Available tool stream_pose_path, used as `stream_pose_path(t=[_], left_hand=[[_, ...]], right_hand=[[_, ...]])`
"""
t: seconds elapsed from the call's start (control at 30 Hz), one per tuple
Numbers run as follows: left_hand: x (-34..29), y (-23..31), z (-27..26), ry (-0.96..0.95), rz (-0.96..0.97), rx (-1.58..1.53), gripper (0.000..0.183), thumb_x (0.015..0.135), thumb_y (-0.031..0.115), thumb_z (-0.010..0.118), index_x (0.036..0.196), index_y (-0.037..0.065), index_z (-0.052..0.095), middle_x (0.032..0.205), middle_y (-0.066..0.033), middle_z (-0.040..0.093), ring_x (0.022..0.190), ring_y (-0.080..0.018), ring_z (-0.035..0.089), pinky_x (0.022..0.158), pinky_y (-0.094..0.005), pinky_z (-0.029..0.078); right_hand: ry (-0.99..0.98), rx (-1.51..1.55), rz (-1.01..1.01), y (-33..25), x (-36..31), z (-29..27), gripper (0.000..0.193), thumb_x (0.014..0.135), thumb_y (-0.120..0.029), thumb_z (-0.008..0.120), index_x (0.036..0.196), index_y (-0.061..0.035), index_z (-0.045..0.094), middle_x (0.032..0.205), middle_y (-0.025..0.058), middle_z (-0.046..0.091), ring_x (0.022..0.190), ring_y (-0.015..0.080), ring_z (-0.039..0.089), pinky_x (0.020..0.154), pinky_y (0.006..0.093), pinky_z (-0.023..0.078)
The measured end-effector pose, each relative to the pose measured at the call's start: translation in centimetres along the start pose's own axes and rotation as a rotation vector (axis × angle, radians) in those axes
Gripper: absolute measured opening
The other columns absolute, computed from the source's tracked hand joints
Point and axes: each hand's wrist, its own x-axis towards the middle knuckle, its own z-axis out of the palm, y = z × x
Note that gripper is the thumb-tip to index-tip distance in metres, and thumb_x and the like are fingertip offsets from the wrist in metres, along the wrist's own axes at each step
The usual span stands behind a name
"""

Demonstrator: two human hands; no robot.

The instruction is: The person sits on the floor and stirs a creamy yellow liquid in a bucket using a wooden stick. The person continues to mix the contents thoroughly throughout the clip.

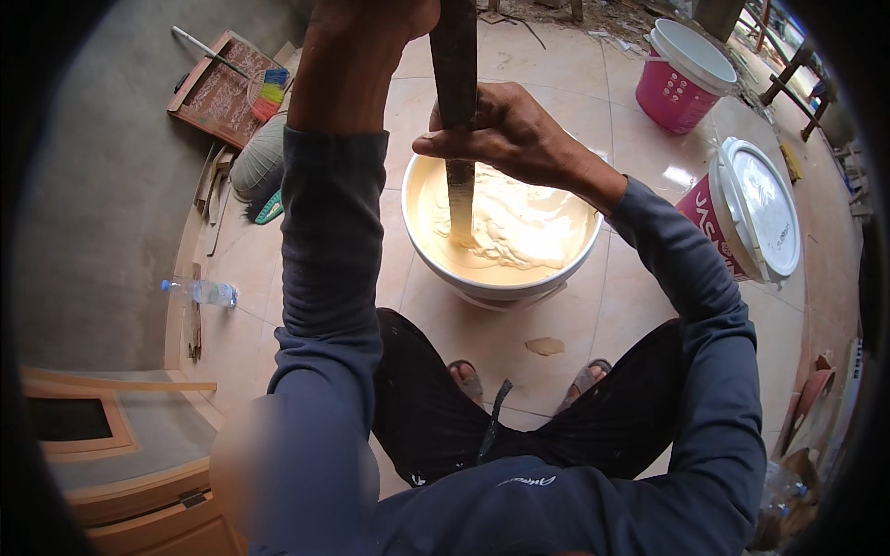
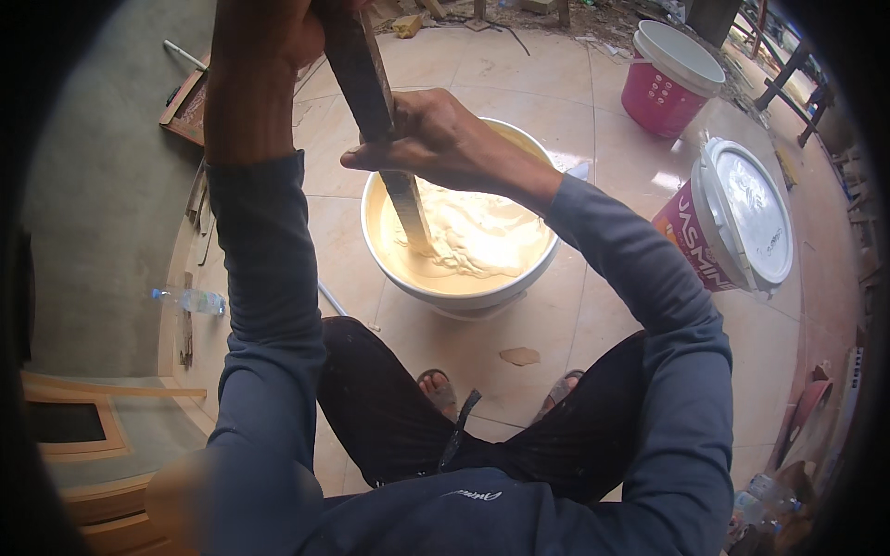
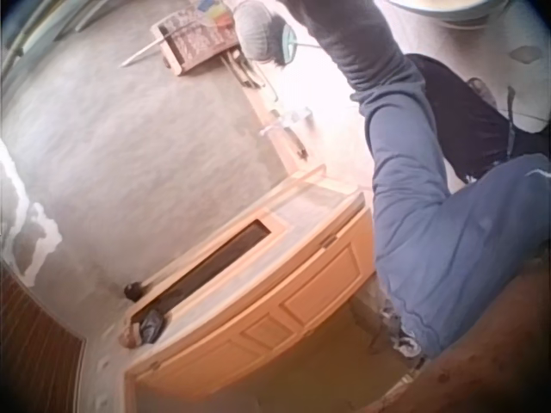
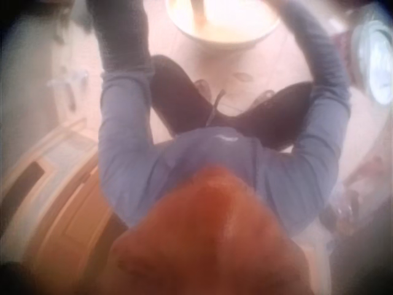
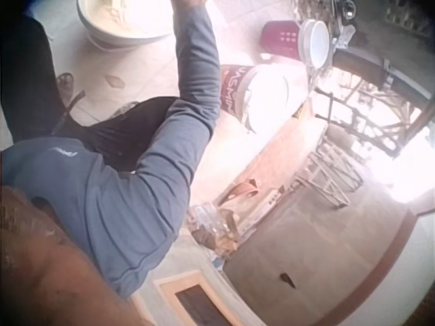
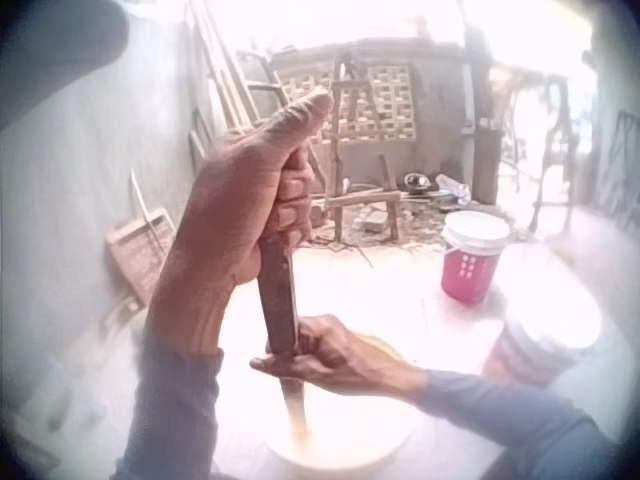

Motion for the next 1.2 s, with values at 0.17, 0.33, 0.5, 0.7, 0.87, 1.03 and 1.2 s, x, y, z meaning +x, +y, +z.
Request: stream_pose_path(t=[0.17, 0.33, 0.5, 0.7, 0.87, 1.03, 1.2], left_hand=[[-0.5, 3.6, 2.6, -0.019, 0.063, -0.001, 0.047, 0.095, 0.045, 0.075, 0.067, 0.019, 0.047, 0.052, 0.0084, 0.041, 0.039, -0.0036, 0.039, 0.036, -0.0235, 0.035], [1.1, -0.6, 1.7, -0.022, 0.079, -0.038, 0.047, 0.097, 0.045, 0.073, 0.068, 0.019, 0.047, 0.052, 0.0072, 0.041, 0.039, -0.0051, 0.039, 0.037, -0.0239, 0.035], [1.8, -8.0, 1.4, 0.031, -0.047, -0.205, 0.046, 0.101, 0.043, 0.069, 0.07, 0.018, 0.046, 0.052, 0.0061, 0.04, 0.038, -0.0068, 0.039, 0.037, -0.0256, 0.036], [1.9, -12.6, 0.0, -0.01, -0.261, -0.343, 0.044, 0.102, 0.043, 0.066, 0.073, 0.018, 0.046, 0.052, 0.0057, 0.039, 0.038, -0.0083, 0.04, 0.038, -0.0277, 0.038], [1.4, -12.5, 0.0, 0.009, -0.372, -0.252, 0.042, 0.103, 0.043, 0.065, 0.075, 0.017, 0.047, 0.052, 0.0061, 0.039, 0.039, -0.0082, 0.04, 0.037, -0.0286, 0.038], [0.7, -5.4, 1.8, -0.059, -0.202, -0.159, 0.038, 0.103, 0.041, 0.066, 0.077, 0.017, 0.05, 0.053, 0.0082, 0.04, 0.039, -0.0057, 0.039, 0.036, -0.0261, 0.037], [-0.2, 2.4, 4.0, -0.026, -0.057, -0.004, 0.043, 0.097, 0.043, 0.072, 0.069, 0.019, 0.05, 0.051, 0.0098, 0.04, 0.038, -0.0031, 0.037, 0.036, -0.0233, 0.035]], right_hand=[[0.068, 0.018, -0.155, -0.4, 1.0, -1.1, 0.032, 0.094, -0.033, 0.079, 0.096, -0.0028, 0.067, 0.085, 0.0105, 0.075, 0.082, 0.0201, 0.074, 0.076, 0.0354, 0.059], [0.132, -0.118, -0.072, 2.6, 1.7, -2.6, 0.033, 0.093, -0.035, 0.079, 0.095, -0.0036, 0.066, 0.083, 0.0081, 0.073, 0.077, 0.0183, 0.072, 0.073, 0.0359, 0.057], [0.136, -0.265, 0.065, 7.9, 0.1, -3.8, 0.028, 0.095, -0.03, 0.075, 0.093, -0.0042, 0.065, 0.08, 0.0093, 0.071, 0.077, 0.0214, 0.072, 0.072, 0.0388, 0.055], [0.049, -0.182, 0.216, 9.5, -1.9, -3.0, 0.028, 0.095, -0.03, 0.073, 0.095, -0.0029, 0.065, 0.082, 0.0113, 0.073, 0.08, 0.0243, 0.073, 0.075, 0.0409, 0.054], [-0.04, 0.02, 0.251, 7.8, -2.8, -1.4, 0.033, 0.096, -0.033, 0.076, 0.098, -0.0022, 0.065, 0.086, 0.0084, 0.068, 0.082, 0.0202, 0.067, 0.073, 0.0384, 0.052], [-0.052, 0.119, 0.146, 4.5, -2.7, -1.4, 0.024, 0.096, -0.026, 0.077, 0.1, -0.0039, 0.068, 0.086, 0.003, 0.069, 0.08, 0.0113, 0.062, 0.071, 0.0308, 0.051], [0.034, 0.055, -0.081, -1.1, -2.2, -1.5, 0.031, 0.093, -0.03, 0.08, 0.095, -0.0023, 0.066, 0.082, 0.008, 0.07, 0.081, 0.0177, 0.069, 0.074, 0.0355, 0.055]])
